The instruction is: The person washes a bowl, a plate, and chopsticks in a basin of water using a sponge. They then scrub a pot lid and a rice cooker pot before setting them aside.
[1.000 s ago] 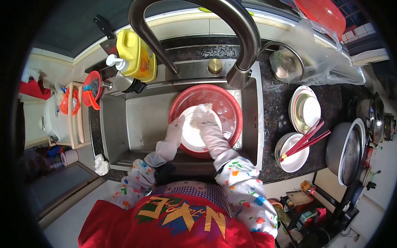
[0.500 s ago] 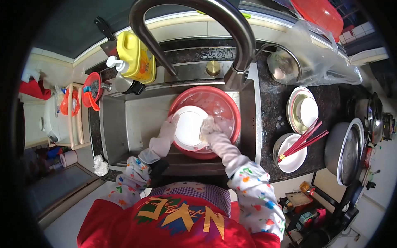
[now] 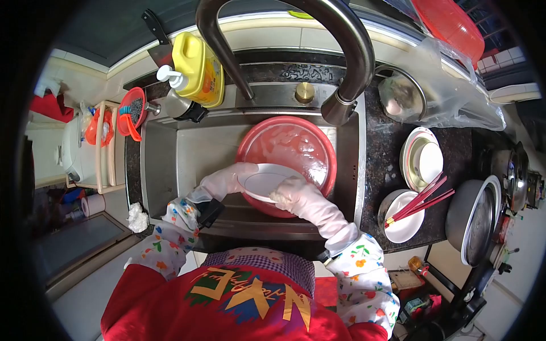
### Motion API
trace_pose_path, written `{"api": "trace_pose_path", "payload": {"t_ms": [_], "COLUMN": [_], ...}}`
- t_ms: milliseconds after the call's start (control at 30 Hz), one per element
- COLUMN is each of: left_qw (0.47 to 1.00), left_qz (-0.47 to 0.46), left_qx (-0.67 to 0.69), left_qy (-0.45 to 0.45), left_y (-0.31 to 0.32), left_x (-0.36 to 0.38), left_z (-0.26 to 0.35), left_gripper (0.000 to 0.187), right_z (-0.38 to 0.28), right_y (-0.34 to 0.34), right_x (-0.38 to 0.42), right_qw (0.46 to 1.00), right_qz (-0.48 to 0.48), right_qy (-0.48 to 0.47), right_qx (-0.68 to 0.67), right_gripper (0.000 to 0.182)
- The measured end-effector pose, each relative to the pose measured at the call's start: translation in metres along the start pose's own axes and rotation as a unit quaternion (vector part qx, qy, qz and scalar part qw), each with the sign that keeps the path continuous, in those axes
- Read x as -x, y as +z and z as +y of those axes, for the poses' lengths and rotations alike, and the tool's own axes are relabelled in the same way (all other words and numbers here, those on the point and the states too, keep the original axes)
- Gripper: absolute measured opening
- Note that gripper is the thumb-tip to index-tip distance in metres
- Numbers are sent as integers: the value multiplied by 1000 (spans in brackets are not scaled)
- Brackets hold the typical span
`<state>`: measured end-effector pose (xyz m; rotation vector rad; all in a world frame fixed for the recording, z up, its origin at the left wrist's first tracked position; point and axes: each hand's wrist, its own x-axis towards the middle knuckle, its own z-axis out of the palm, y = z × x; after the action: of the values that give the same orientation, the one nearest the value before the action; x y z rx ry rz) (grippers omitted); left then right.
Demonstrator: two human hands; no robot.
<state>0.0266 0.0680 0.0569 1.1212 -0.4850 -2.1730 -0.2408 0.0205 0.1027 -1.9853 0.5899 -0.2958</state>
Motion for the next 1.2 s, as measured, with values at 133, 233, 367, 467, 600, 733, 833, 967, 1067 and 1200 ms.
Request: {"api": "trace_pose_path", "payload": {"t_ms": [133,233,367,467,600,733,833,967,1067,1200], "left_qw": [953,828,984,993,993,976,971,949,966,995], "left_qz": [-13,91,-49,-77,-12,40,71,67,120,68], "left_qx": [-239,-522,-163,-43,-77,-187,-204,-223,-191,-34], "left_qy": [184,183,43,72,88,104,98,212,124,58], "left_y": [6,1,31,49,66,70,66,47,44,63], "left_x": [-14,-23,-15,-9,-9,-15,-21,-45,-43,-28], "left_z": [13,22,31,21,5,-4,-9,-26,-33,-14], "left_gripper": [58,56,49,49,46,40,37,31,32,41], "right_z": [-12,5,26,55,65,68,48,-1,37,60], "right_y": [-18,-41,-33,-15,16,38,54,81,100,72], "right_x": [-10,-18,-20,-23,-37,-35,-26,-26,-44,-57], "right_qw": [881,936,782,763,737,767,791,907,812,677], "right_qz": [98,134,251,305,437,503,465,361,358,328], "right_qy": [114,126,219,245,276,171,125,83,137,150], "right_qx": [-449,-299,-527,-514,-436,-361,-377,-200,-440,-642], "right_gripper": [34,40,43,34,30,33,29,38,33,28]}}
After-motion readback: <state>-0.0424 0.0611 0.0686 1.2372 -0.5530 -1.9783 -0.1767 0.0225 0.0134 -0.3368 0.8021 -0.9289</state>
